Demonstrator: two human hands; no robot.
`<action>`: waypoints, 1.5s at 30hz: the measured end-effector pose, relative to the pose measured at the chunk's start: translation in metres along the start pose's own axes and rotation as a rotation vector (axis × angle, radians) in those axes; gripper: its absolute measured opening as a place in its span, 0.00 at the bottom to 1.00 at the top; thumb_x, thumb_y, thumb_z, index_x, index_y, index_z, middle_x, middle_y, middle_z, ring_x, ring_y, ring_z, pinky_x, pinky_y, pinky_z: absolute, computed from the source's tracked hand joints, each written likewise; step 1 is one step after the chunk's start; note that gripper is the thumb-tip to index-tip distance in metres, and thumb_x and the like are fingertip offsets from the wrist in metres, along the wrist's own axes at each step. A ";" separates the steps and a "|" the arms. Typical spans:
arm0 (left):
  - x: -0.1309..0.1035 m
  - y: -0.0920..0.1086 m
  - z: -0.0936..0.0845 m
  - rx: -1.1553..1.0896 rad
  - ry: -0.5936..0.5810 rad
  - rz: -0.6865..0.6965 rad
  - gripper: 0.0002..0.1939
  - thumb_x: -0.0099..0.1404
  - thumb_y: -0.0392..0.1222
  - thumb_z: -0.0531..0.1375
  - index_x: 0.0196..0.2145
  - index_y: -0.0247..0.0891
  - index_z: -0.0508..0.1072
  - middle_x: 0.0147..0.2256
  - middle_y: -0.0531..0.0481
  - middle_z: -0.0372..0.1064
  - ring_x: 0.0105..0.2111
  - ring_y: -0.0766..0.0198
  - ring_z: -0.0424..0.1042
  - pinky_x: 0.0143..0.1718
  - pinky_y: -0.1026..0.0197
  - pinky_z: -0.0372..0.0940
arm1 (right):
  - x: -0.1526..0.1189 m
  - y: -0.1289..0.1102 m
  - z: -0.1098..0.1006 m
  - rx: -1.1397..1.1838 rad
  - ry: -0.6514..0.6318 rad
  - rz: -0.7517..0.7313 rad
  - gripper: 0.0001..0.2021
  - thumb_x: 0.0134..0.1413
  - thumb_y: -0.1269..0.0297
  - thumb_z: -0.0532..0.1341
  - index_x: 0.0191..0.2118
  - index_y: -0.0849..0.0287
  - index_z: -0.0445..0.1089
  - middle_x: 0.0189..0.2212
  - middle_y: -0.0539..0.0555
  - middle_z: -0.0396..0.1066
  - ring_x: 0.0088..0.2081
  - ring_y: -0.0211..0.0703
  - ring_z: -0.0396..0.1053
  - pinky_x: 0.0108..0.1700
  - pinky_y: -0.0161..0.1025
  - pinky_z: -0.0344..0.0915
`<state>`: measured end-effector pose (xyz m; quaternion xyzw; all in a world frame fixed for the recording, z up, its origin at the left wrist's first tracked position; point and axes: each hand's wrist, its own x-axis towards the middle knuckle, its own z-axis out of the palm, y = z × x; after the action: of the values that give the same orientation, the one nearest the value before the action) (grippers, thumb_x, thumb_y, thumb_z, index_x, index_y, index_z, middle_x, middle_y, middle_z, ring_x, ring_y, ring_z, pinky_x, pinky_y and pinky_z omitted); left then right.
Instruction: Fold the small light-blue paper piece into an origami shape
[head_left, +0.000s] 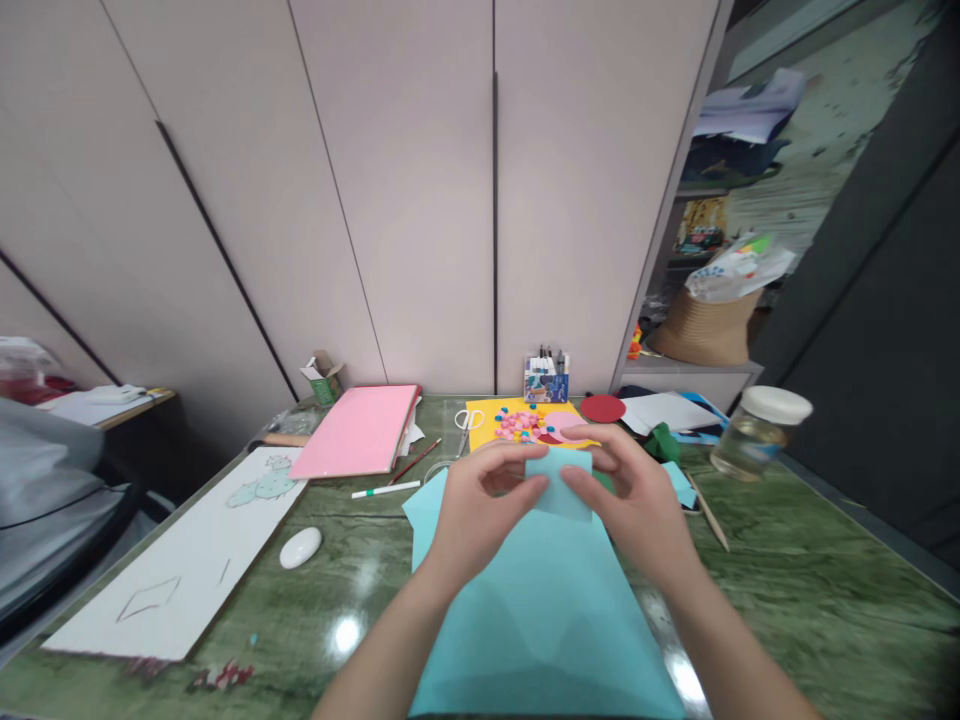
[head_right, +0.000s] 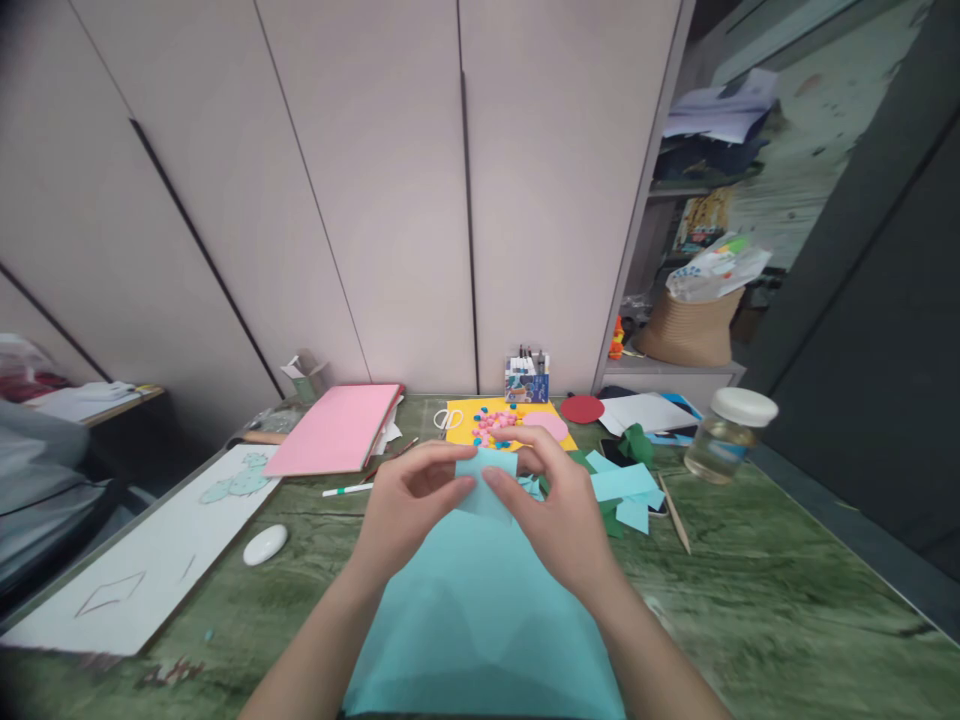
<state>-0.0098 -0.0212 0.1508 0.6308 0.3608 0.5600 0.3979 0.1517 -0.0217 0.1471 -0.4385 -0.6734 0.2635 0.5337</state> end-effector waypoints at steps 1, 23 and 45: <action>0.001 0.000 0.000 -0.014 0.010 -0.009 0.11 0.53 0.37 0.63 0.37 0.37 0.76 0.35 0.46 0.72 0.32 0.65 0.68 0.32 0.64 0.66 | 0.001 0.000 0.000 0.017 -0.028 0.009 0.13 0.50 0.61 0.61 0.44 0.53 0.65 0.41 0.54 0.70 0.34 0.42 0.69 0.34 0.38 0.67; 0.015 -0.017 -0.005 -0.184 -0.027 -0.137 0.16 0.54 0.43 0.63 0.40 0.36 0.69 0.21 0.58 0.58 0.21 0.73 0.56 0.21 0.69 0.49 | 0.004 0.003 0.001 0.010 -0.120 0.037 0.19 0.50 0.63 0.60 0.50 0.54 0.61 0.24 0.47 0.63 0.27 0.38 0.63 0.31 0.35 0.64; 0.016 -0.018 -0.003 -0.348 -0.070 -0.226 0.12 0.43 0.33 0.69 0.28 0.35 0.73 0.27 0.52 0.75 0.28 0.66 0.73 0.32 0.65 0.67 | -0.002 0.005 0.004 0.074 0.192 -0.103 0.15 0.48 0.66 0.64 0.43 0.50 0.66 0.33 0.49 0.72 0.37 0.41 0.71 0.44 0.40 0.66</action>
<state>-0.0117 0.0006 0.1415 0.5270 0.3133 0.5434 0.5734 0.1498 -0.0209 0.1408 -0.4066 -0.6306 0.2172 0.6244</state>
